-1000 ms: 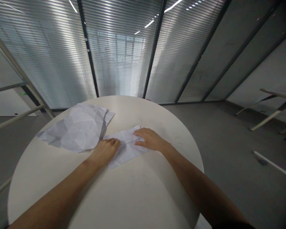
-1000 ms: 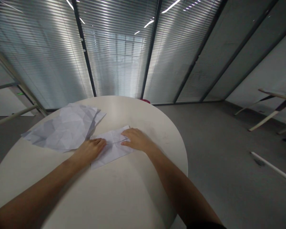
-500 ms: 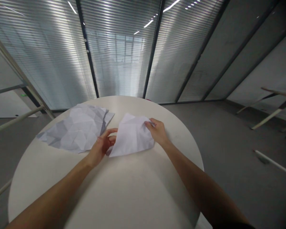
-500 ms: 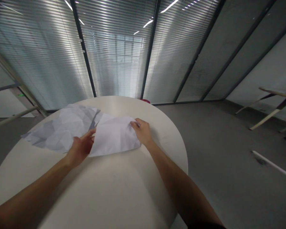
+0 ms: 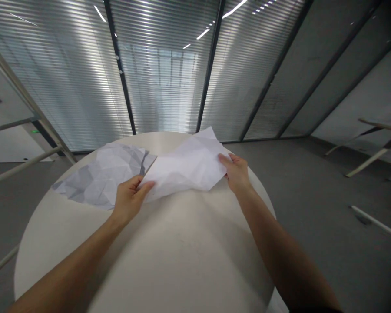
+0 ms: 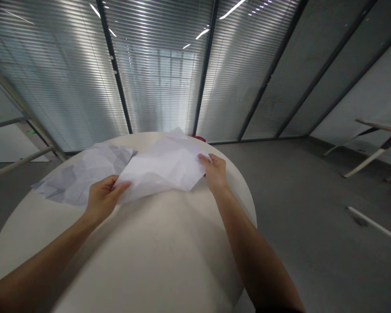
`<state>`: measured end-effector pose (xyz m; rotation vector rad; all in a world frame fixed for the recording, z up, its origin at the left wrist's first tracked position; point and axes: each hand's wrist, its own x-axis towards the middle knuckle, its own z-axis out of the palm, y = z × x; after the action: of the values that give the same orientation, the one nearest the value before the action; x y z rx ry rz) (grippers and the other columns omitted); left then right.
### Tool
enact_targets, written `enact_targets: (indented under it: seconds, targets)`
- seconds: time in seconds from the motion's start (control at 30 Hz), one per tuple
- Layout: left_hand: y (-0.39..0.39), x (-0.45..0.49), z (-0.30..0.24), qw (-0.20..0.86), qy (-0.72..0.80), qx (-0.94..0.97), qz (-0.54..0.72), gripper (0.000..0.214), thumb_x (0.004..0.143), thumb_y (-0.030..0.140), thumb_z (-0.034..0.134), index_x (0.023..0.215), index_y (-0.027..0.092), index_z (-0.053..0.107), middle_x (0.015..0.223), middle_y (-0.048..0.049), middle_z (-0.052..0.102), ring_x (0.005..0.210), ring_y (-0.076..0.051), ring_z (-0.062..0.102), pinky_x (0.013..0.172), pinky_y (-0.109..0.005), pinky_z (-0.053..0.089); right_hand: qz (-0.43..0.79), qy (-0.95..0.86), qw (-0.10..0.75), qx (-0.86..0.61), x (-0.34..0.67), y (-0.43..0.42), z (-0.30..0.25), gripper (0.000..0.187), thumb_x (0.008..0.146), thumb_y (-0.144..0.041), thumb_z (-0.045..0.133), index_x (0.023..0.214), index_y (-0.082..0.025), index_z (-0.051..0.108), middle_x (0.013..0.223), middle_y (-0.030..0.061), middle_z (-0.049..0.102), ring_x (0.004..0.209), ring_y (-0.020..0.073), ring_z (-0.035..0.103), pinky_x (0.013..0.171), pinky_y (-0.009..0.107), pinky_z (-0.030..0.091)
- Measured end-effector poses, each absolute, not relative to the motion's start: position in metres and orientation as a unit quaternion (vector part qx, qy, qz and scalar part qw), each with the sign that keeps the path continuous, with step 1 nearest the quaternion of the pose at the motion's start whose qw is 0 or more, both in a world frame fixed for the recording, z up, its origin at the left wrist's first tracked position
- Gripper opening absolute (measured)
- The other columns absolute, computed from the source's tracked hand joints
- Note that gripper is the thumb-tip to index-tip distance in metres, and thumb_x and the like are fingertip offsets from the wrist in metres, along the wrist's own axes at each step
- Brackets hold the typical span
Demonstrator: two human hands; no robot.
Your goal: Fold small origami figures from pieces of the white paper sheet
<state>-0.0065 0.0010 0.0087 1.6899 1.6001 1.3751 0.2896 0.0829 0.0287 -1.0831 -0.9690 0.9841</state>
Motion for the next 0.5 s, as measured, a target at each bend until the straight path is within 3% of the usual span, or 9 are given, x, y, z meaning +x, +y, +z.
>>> enact_targets:
  seconds: [0.2,0.5]
  targets:
    - [0.004,-0.011,0.024,0.267,0.591,0.511,0.564,0.029,0.070,0.043,0.067,0.077,0.015,0.066,0.058,0.0032,0.058,0.046,-0.008,0.045,0.040,-0.017,0.034,0.435,-0.391,0.679,-0.444,0.300,0.084,0.037,0.031,0.054,-0.035,0.081,0.068,-0.017,0.061,0.059,-0.0013,0.064,0.046,0.0114,0.055,0.045,0.024,0.044]
    - [0.006,-0.020,0.031,0.407,0.600,0.461,0.512,0.039,0.061,0.051,0.072,0.069,0.013,0.063,0.050,0.0034,0.057,0.039,-0.008,0.045,0.037,-0.018,0.032,0.463,-0.392,0.630,-0.484,0.306,0.089,0.027,0.041,0.044,-0.036,0.085,0.057,-0.018,0.050,0.046,-0.0059,0.052,0.038,0.0063,0.044,0.033,0.018,0.027]
